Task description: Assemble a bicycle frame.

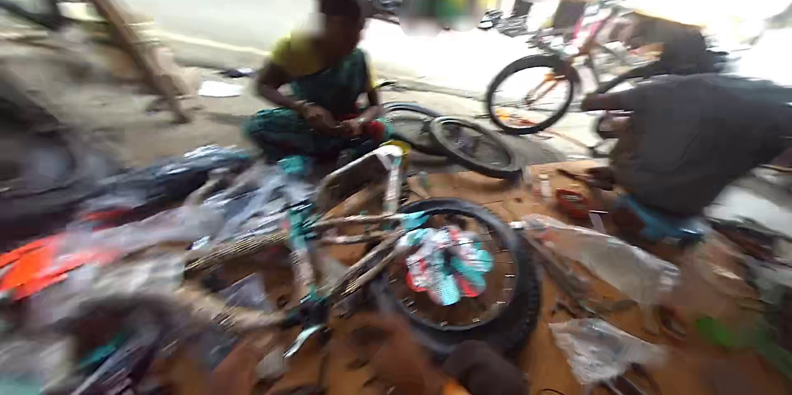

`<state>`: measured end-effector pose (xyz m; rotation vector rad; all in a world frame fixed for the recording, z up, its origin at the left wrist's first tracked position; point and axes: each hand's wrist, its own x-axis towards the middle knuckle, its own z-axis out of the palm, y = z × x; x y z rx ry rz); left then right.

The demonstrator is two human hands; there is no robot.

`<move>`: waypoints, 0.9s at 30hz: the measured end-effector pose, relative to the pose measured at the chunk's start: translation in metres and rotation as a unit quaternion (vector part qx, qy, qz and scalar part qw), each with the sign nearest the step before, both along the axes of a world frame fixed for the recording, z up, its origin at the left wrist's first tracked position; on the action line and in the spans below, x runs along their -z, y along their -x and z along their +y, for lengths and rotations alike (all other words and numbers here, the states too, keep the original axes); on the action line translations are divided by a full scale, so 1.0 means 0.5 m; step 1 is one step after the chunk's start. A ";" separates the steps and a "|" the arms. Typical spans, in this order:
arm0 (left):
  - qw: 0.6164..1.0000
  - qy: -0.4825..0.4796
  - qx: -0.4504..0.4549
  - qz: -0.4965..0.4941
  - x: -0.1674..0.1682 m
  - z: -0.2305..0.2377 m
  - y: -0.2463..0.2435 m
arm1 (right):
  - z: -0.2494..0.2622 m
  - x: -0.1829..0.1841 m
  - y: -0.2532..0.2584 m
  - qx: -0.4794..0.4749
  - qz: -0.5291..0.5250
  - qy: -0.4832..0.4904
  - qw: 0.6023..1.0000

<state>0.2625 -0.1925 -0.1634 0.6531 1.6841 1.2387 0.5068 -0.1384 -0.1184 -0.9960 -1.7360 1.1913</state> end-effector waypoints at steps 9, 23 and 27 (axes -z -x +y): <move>0.898 -0.029 0.404 0.171 -0.032 0.003 0.037 | -0.030 0.135 0.135 -0.043 0.231 0.479 0.846; 0.963 -0.048 0.262 0.038 0.015 -0.031 0.049 | -0.038 0.163 0.138 -0.016 0.285 0.573 0.768; 0.961 -0.058 0.229 0.143 0.012 -0.063 0.082 | -0.050 0.135 0.131 -0.031 0.279 0.582 0.763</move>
